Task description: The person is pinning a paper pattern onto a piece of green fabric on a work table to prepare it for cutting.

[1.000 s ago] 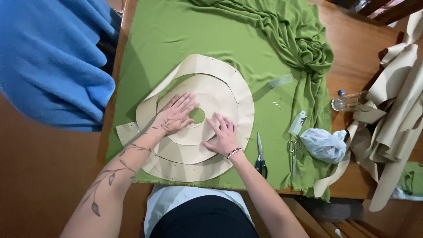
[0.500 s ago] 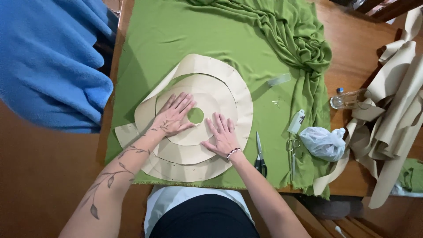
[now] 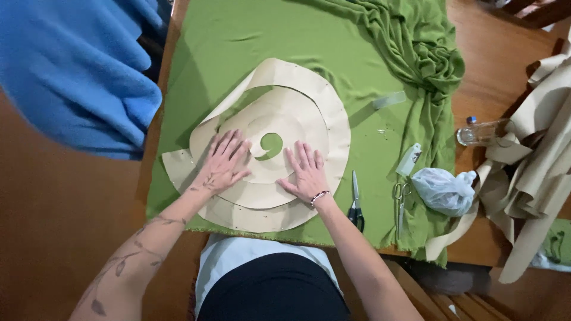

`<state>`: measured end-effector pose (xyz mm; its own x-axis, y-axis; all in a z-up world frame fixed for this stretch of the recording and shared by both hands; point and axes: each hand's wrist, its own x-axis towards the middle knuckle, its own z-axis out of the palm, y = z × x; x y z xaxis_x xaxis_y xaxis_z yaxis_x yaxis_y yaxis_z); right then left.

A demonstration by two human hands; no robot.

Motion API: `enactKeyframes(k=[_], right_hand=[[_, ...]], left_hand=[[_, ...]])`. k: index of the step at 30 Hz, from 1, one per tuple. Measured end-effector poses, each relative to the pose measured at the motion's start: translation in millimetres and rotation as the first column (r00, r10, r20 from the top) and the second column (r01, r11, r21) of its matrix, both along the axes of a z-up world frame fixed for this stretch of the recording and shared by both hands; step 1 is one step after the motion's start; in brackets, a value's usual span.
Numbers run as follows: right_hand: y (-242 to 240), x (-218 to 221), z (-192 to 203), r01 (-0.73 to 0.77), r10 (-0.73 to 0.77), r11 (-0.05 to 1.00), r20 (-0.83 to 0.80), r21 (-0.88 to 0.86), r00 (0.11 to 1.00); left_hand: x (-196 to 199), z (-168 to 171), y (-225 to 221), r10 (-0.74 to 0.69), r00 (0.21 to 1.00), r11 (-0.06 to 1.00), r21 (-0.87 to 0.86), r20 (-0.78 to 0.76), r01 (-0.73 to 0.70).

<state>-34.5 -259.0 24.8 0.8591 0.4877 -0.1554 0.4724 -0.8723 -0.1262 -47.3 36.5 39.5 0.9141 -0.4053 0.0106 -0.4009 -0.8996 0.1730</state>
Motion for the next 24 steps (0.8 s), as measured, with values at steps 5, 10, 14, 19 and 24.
enactKeyframes(k=[5, 10, 14, 19, 24], right_hand=[[1, -2, -3, -0.002, 0.002, 1.0, 0.028, -0.001, 1.0], [5, -2, -2, -0.002, 0.002, 1.0, 0.01, -0.003, 1.0], [6, -2, 0, 0.015, -0.015, 1.0, 0.0, 0.01, 1.0], [15, -9, 0, 0.091, -0.091, 0.995, -0.001, 0.043, 0.996], [26, -6, 18, 0.294, -0.273, 0.943, -0.143, 0.158, 0.951]], left_hand=[[-37, -4, 21, 0.112, 0.994, 0.991, -0.071, 0.01, -0.111], [-50, -12, 32, 0.173, 0.981, 0.985, -0.04, 0.084, -0.17], [-52, -22, 31, 0.192, 0.978, 0.981, -0.04, 0.084, -0.189], [-53, -20, 34, 0.172, 0.974, 0.985, -0.029, 0.15, -0.17], [-55, -13, 32, 0.185, 0.977, 0.983, -0.034, 0.107, -0.182]])
